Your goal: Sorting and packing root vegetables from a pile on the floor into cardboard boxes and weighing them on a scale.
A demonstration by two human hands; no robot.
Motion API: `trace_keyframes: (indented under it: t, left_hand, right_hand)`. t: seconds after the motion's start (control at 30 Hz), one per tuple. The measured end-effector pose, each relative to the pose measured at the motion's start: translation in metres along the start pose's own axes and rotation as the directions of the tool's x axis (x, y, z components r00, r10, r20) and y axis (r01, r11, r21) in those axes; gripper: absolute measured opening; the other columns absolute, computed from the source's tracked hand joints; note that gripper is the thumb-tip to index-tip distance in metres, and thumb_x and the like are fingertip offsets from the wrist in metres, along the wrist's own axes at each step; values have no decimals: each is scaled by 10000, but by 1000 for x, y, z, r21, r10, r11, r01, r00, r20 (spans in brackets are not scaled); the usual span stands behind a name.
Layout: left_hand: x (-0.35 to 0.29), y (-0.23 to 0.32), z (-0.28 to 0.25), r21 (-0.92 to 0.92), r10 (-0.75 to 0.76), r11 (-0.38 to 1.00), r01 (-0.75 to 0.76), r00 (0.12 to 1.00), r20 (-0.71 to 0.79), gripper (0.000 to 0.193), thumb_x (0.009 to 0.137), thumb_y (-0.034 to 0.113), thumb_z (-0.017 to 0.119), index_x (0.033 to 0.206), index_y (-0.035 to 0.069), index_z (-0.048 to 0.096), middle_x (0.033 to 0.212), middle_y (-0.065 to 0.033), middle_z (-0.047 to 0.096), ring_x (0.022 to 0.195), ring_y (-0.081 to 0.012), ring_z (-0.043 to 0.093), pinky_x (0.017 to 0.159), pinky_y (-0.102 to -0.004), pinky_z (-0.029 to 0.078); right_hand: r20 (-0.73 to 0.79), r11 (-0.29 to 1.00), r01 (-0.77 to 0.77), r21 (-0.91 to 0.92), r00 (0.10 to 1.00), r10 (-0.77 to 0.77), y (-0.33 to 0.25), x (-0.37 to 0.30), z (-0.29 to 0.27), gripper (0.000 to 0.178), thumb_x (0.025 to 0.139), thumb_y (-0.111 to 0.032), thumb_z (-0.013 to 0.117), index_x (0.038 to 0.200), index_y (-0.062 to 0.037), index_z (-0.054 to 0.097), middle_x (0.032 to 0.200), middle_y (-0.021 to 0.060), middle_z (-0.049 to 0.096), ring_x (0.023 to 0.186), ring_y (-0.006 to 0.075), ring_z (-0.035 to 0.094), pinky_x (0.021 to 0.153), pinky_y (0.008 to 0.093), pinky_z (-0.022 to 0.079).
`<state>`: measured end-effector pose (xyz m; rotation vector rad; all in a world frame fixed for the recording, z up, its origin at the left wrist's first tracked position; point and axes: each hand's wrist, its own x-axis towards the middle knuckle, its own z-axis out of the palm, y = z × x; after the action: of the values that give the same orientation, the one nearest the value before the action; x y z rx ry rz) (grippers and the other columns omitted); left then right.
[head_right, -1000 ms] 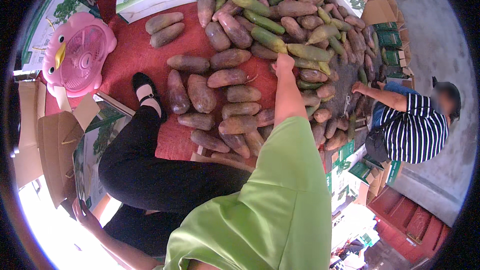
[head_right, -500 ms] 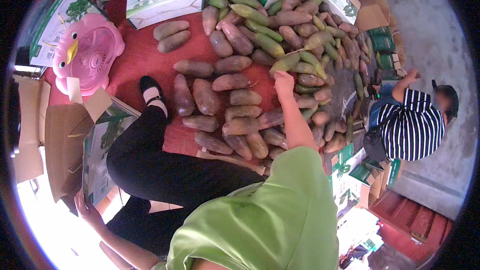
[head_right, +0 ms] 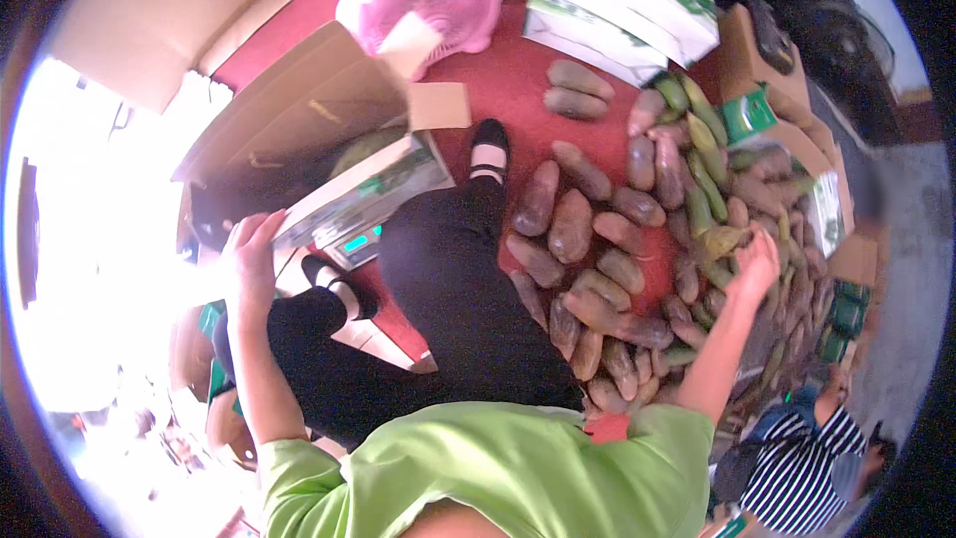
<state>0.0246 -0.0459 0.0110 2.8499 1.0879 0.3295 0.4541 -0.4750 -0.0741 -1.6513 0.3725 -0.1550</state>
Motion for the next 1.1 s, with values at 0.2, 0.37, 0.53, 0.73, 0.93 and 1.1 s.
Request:
trace_keyframes:
  t: [0.2,0.37,0.53,0.73,0.93,1.1]
  left_hand:
    - [-7,-8,-4,-18,-15,1000,15,1000,5,343,686,-4,541,995,100,648,949,-50,600,895,-245,574,778,-359,472]
    - [-4,-9,-4,-109,59,992,-61,998,-24,360,671,-14,549,1010,76,631,941,-61,582,903,-258,554,795,-363,462]
    - [-8,-14,-6,-131,62,989,-64,998,-16,330,689,6,543,1002,68,629,940,-58,583,914,-251,550,808,-366,443]
    - [-5,-13,-5,-142,80,987,-82,997,-20,329,691,16,545,1004,72,631,936,-59,588,912,-247,558,809,-361,448]
    - [2,-7,-5,-108,101,989,-103,995,-27,337,668,1,536,979,70,645,937,-85,602,893,-275,576,784,-351,471]
    - [0,-10,-1,-75,97,992,-98,995,-19,326,715,-50,496,988,49,645,942,-101,604,894,-279,584,785,-357,472]
  right_hand:
    - [525,968,151,203,817,-238,-103,-75,60,259,877,-83,522,1081,69,573,615,-49,359,549,50,316,598,230,348]
    - [718,775,396,493,317,-619,-196,-161,129,348,909,-119,418,1108,150,516,637,-32,367,568,60,312,637,265,341]
    - [775,751,213,625,-55,-630,-235,-242,243,374,920,-131,408,1158,147,481,662,-30,327,590,72,310,663,261,343]
    - [835,669,501,550,-338,-433,-168,-375,315,183,807,-149,542,842,-25,672,804,112,656,725,210,624,684,301,479]
    - [905,328,848,416,-348,-245,-85,-390,340,175,749,-162,514,759,-133,687,783,109,649,782,295,627,696,416,497]
    - [761,589,583,560,-81,-643,-89,-333,292,113,775,-85,579,845,-60,665,805,100,615,754,243,617,671,350,489]
